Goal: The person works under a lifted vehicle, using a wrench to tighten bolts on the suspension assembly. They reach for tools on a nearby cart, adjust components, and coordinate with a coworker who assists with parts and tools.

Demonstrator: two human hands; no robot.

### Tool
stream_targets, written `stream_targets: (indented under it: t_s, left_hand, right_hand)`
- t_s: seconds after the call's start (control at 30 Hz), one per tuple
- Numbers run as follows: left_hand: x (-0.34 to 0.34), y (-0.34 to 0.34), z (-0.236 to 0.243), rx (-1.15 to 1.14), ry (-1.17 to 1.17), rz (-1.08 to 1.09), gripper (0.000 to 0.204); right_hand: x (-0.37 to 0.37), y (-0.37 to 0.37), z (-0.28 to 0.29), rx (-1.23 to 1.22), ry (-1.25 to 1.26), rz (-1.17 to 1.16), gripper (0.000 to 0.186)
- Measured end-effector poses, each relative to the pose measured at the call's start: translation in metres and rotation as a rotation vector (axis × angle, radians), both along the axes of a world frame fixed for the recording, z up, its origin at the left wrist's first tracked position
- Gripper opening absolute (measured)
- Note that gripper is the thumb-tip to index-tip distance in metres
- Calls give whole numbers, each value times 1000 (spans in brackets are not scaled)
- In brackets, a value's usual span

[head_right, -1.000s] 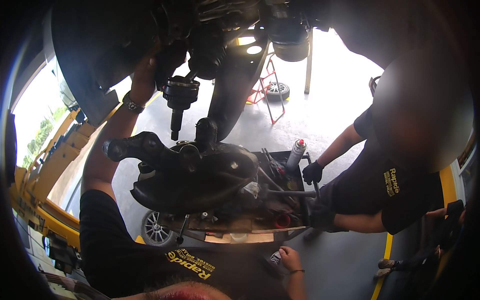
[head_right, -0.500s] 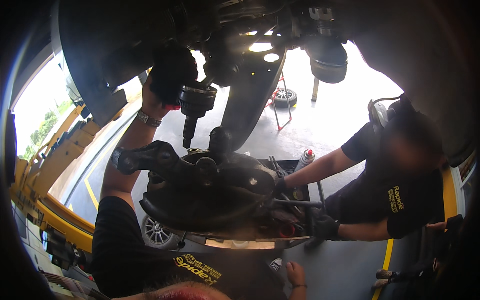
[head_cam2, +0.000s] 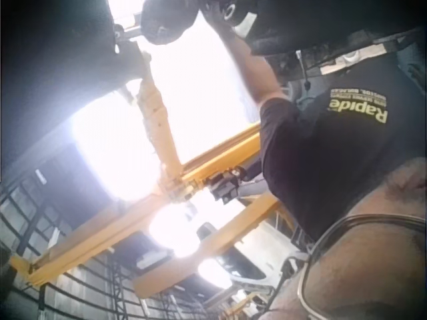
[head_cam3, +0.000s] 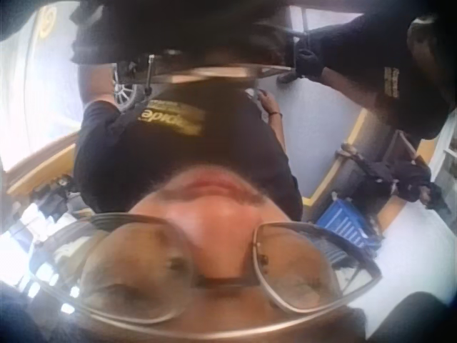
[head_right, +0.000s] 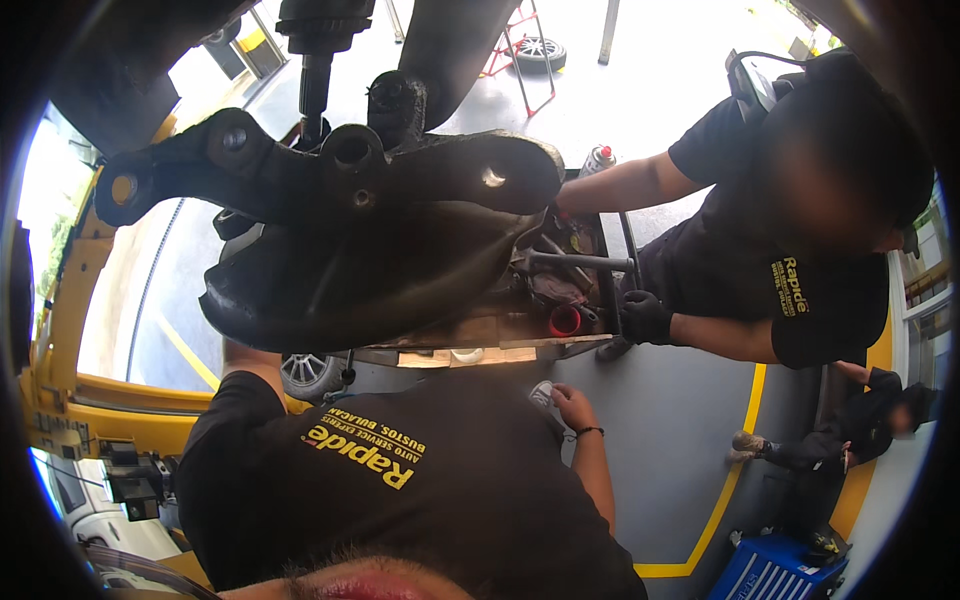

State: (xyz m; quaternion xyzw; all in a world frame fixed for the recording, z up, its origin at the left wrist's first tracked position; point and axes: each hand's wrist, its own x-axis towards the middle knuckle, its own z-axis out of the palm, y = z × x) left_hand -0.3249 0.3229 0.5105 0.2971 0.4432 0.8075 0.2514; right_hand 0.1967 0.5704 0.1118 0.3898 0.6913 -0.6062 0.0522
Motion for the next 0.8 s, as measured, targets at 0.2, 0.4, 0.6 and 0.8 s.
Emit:
stream_targets:
  t_s: [0.2, 0.4, 0.6, 0.8]
  left_hand:
    - [29, -34, -125, -273, -156, 147, 45]
    - [54, -54, -187, -456, -200, 173, 44]
    - [83, -68, -214, -571, -211, 193, 43]
    - [109, -75, -226, -647, -191, 201, 43]
  right_hand:
    - [-41, 4, -10, 37, -52, 182, 42]
    - [-75, 8, 22, 102, -164, 409, 45]
    - [-100, -6, 78, -148, -64, 385, 42]
    - [-152, 51, 116, 458, 501, -53, 29]
